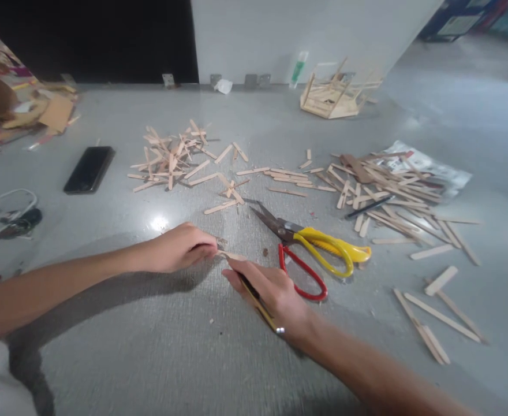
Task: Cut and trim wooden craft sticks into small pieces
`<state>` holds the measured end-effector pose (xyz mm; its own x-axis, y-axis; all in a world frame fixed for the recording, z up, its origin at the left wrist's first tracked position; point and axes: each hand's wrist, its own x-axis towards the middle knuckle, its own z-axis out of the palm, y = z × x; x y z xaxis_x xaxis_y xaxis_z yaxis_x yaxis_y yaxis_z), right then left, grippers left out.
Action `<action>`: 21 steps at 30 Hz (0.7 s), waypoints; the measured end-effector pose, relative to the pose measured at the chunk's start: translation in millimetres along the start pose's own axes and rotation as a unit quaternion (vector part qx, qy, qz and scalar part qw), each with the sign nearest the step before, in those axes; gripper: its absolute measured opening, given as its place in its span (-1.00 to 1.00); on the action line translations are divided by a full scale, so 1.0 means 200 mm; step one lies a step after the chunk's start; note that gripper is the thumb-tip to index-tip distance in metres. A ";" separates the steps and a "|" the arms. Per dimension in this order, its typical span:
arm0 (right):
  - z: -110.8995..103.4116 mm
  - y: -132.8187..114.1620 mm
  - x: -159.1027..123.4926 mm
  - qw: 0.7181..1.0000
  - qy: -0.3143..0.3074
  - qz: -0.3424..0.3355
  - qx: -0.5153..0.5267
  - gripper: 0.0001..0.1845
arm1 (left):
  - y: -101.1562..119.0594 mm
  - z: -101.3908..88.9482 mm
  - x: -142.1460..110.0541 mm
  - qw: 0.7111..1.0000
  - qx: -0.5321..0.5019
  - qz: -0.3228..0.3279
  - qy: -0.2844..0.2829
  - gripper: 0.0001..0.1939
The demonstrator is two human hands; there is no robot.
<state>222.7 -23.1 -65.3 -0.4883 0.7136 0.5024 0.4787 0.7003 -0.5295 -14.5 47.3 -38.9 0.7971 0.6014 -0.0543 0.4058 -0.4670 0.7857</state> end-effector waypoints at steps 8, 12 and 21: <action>0.04 0.02 -0.02 0.978 -0.003 0.139 0.153 -0.84 | 0.00 0.00 0.01 1.000 -0.006 0.015 0.002 -0.60; 0.03 0.02 -0.01 0.983 -0.011 0.118 0.144 -0.84 | -0.01 0.00 0.01 1.000 -0.011 0.017 -0.002 -0.63; 0.05 0.02 0.00 0.971 0.010 0.159 0.181 -0.83 | 0.01 0.00 0.01 1.000 0.015 0.006 -0.011 -0.60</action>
<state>216.5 -21.0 -74.4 -0.3427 0.8949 0.2859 0.3135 0.3958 -0.8632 -11.5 48.2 -37.1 0.8117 0.5812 -0.0578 0.4084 -0.4941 0.7675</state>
